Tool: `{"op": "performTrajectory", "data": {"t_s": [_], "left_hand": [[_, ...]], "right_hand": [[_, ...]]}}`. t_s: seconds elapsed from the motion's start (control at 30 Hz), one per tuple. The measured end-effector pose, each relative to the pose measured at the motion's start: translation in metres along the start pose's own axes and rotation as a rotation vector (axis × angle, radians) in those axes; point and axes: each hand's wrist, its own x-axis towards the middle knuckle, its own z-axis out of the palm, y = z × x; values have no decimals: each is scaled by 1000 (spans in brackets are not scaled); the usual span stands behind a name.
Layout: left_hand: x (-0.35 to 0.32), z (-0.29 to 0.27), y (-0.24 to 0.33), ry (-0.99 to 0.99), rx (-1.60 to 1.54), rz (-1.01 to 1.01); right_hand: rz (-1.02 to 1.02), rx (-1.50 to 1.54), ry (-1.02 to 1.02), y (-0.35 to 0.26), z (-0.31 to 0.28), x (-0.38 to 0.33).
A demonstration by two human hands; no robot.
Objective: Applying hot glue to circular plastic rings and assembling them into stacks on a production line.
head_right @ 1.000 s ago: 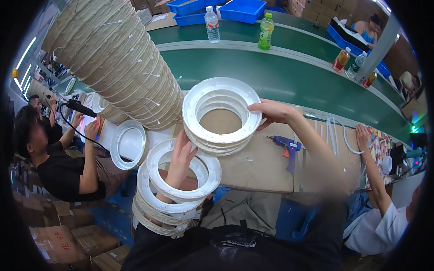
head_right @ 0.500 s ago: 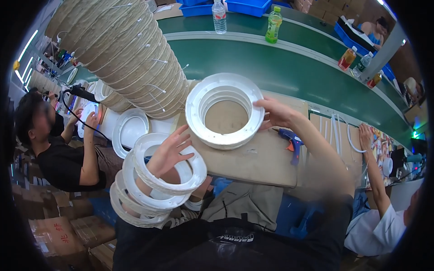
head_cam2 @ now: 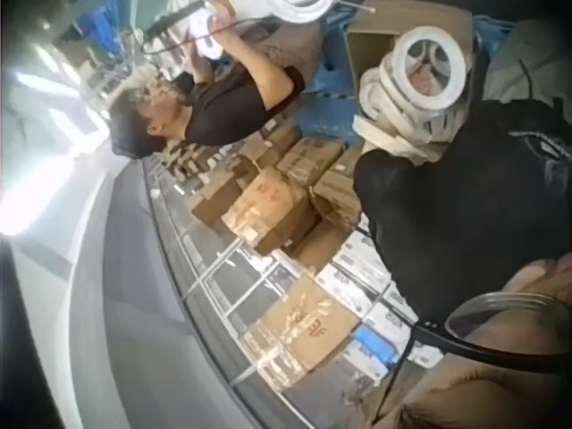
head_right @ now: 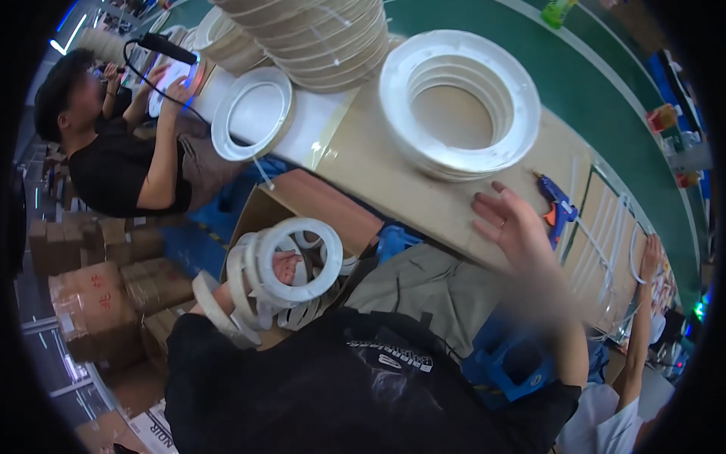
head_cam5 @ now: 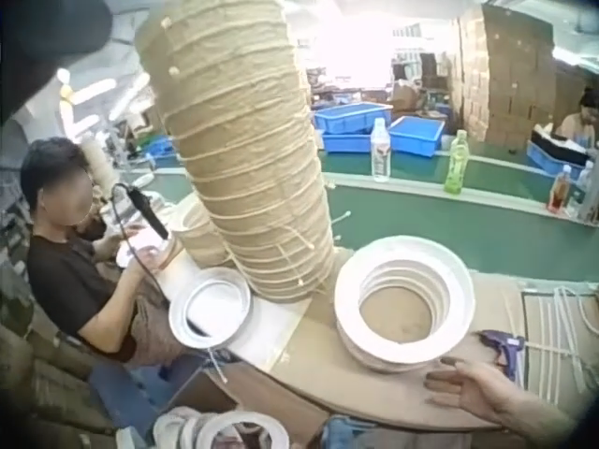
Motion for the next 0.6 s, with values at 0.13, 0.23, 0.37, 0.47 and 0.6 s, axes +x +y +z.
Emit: {"op": "performTrajectory", "data": {"t_s": [0.13,0.23,0.37,0.47,0.6], "left_hand": [[20,-53,-5,204,154,64],[89,-71,0,337,272,113],[169,-89,-3,532,433,195],[182,-123,-16,679,554,237],[144,-183,-69,820,735,287]], "right_hand": [[13,47,11,-1,-1,4],[-5,56,-16,9,-7,1],[-34,16,-32,15,1,0],[-44,5,-35,19,3,3],[-77,6,37,13,-4,-4]]}}
